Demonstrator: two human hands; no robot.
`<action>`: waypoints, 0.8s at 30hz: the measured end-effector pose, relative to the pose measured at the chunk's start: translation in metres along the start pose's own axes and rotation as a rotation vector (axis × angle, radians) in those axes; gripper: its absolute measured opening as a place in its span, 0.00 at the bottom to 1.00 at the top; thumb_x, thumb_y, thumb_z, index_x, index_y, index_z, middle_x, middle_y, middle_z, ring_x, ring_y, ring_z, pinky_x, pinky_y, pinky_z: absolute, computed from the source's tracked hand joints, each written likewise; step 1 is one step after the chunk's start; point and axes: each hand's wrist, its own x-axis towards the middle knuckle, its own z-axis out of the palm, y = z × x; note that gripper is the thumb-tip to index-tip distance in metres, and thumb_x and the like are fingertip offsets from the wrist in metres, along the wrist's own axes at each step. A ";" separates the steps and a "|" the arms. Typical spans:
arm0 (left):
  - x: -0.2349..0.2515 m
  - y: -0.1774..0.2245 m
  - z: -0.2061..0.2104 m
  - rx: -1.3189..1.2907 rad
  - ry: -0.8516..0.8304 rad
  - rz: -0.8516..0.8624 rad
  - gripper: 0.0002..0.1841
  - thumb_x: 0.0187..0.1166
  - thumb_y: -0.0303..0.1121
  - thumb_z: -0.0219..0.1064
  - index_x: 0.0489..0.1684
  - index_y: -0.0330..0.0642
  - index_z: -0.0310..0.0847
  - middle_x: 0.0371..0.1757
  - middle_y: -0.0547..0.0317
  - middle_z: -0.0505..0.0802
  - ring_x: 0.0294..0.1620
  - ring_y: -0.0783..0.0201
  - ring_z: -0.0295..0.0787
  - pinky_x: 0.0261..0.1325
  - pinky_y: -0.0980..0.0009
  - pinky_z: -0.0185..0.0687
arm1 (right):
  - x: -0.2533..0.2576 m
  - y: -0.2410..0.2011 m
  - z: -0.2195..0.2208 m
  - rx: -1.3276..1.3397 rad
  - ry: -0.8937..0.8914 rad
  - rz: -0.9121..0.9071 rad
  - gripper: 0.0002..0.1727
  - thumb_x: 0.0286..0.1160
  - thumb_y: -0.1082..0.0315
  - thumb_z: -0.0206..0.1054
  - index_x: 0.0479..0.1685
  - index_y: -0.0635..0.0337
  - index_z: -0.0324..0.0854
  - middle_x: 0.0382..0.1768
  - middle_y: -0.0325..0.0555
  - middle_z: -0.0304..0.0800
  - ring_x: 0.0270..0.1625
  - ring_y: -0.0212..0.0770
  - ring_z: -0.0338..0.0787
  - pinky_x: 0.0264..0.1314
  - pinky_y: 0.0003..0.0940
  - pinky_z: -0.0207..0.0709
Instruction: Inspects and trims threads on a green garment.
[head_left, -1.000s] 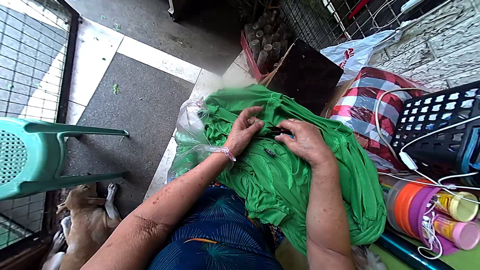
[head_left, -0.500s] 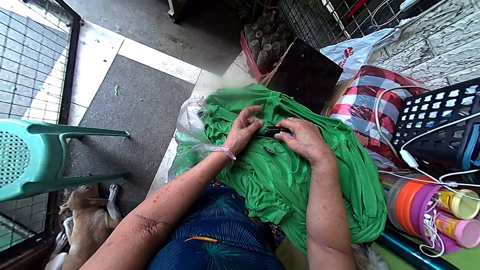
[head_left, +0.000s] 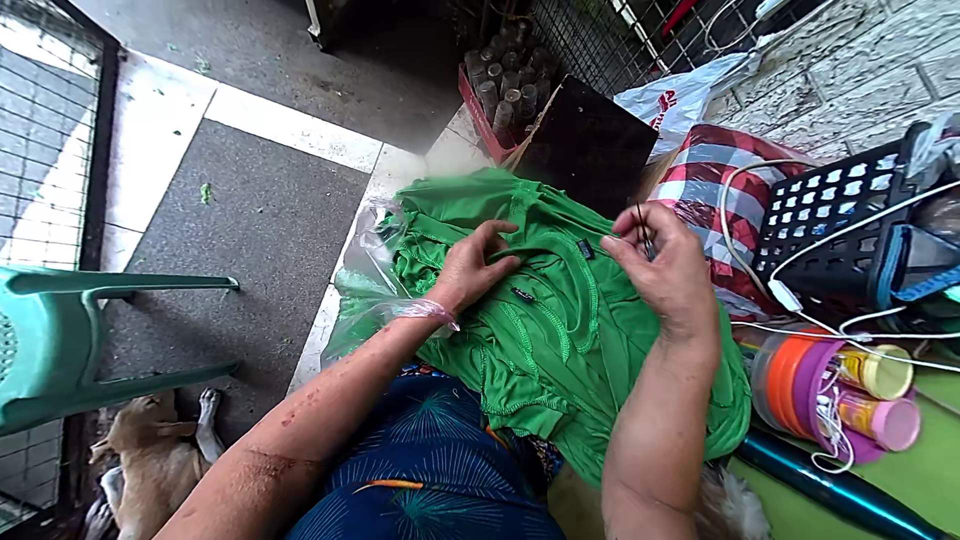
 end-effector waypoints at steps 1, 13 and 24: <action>0.000 0.002 -0.005 0.095 0.023 0.038 0.18 0.77 0.29 0.73 0.63 0.33 0.83 0.42 0.48 0.93 0.40 0.59 0.89 0.49 0.58 0.85 | -0.015 -0.007 -0.005 -0.042 0.023 0.020 0.08 0.80 0.70 0.67 0.50 0.65 0.78 0.32 0.43 0.80 0.30 0.30 0.76 0.34 0.25 0.72; 0.006 0.010 -0.044 0.596 0.013 -0.014 0.18 0.83 0.37 0.64 0.44 0.24 0.83 0.35 0.31 0.89 0.40 0.31 0.89 0.44 0.31 0.77 | -0.150 -0.015 0.017 -0.431 0.064 0.237 0.10 0.63 0.74 0.72 0.42 0.71 0.89 0.44 0.63 0.90 0.34 0.58 0.91 0.31 0.53 0.81; 0.010 0.025 -0.067 0.327 0.090 -0.003 0.22 0.89 0.36 0.47 0.44 0.28 0.86 0.34 0.47 0.92 0.36 0.62 0.91 0.49 0.55 0.86 | -0.173 -0.010 -0.007 -0.426 0.339 0.210 0.12 0.81 0.76 0.59 0.47 0.79 0.84 0.36 0.66 0.91 0.37 0.51 0.93 0.43 0.41 0.86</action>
